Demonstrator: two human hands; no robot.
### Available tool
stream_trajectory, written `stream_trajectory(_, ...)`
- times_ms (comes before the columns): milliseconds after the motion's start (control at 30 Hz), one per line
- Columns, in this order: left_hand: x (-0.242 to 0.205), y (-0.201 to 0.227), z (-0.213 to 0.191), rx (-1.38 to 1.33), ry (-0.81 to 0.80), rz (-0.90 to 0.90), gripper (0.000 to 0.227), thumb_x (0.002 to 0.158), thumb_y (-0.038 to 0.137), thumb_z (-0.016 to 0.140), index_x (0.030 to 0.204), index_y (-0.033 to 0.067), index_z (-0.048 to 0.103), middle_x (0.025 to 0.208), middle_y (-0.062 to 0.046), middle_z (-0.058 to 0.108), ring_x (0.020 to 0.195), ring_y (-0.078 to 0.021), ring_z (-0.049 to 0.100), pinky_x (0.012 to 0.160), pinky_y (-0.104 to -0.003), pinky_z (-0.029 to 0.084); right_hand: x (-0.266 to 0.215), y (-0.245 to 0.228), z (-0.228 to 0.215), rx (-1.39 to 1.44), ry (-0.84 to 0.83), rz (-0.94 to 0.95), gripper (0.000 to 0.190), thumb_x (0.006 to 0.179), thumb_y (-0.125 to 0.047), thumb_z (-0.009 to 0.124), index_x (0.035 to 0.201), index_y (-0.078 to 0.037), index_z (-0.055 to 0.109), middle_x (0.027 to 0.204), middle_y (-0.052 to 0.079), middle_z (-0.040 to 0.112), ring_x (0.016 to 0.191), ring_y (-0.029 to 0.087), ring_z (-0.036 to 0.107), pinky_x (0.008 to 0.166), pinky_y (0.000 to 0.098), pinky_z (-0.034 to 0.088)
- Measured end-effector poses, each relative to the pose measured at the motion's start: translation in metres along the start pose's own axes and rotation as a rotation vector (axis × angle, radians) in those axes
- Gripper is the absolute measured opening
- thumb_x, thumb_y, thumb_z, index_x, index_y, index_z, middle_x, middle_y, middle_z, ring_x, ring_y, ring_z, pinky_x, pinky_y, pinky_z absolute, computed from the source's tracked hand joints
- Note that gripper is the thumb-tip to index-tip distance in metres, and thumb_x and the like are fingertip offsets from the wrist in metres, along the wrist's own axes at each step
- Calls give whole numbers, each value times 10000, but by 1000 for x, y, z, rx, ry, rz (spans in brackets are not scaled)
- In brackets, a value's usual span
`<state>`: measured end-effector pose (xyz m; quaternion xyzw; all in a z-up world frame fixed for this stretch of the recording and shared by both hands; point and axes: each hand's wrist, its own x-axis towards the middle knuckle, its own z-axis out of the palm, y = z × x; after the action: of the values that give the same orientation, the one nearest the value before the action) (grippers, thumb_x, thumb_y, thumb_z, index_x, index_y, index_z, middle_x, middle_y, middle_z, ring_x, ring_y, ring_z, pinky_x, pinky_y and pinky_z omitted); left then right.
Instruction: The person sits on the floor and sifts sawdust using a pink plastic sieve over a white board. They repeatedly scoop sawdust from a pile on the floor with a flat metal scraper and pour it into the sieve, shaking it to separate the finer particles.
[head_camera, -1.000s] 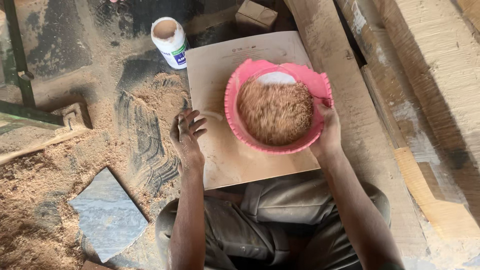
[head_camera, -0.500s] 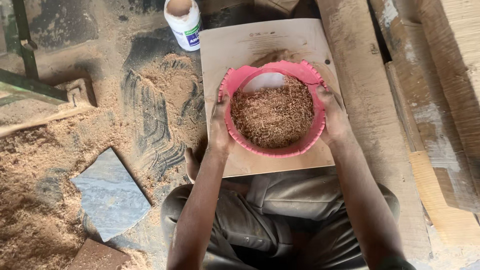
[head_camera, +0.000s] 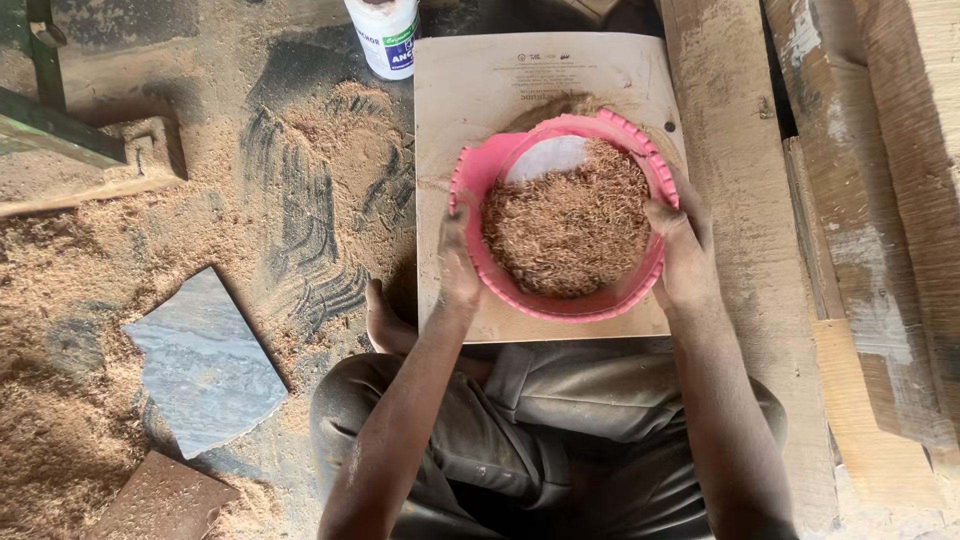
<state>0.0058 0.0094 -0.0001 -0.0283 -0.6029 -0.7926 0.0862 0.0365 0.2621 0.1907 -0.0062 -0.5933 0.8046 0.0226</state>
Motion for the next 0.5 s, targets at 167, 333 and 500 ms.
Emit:
stream_trajectory(167,-2,-37,-4,-230,82,-143,918,1013,690,300,1608,-8,319,1610,-194,403,1507,-314,363,1224,-434,335,17,10,-3,-405,-29,-63,598,1013,-181,599,1571,22,530,1078,190,559,853,223,508,763,348,435)
stream_trajectory(333,8,-85,-22,-418,-154,218,654,1132,506,190,1593,81,374,1603,-127,452,1471,-234,427,1147,-366,422,26,-8,13,-432,-151,-290,394,1059,-141,552,1407,41,578,1249,140,693,1077,197,683,915,304,601)
stream_trajectory(500,-21,-89,-16,58,35,294,748,1124,608,241,1484,4,497,1600,-155,469,1510,-276,417,1272,-407,323,10,-25,29,-516,-87,-263,396,1044,-132,580,1378,81,594,1309,155,639,1198,235,658,1034,333,559)
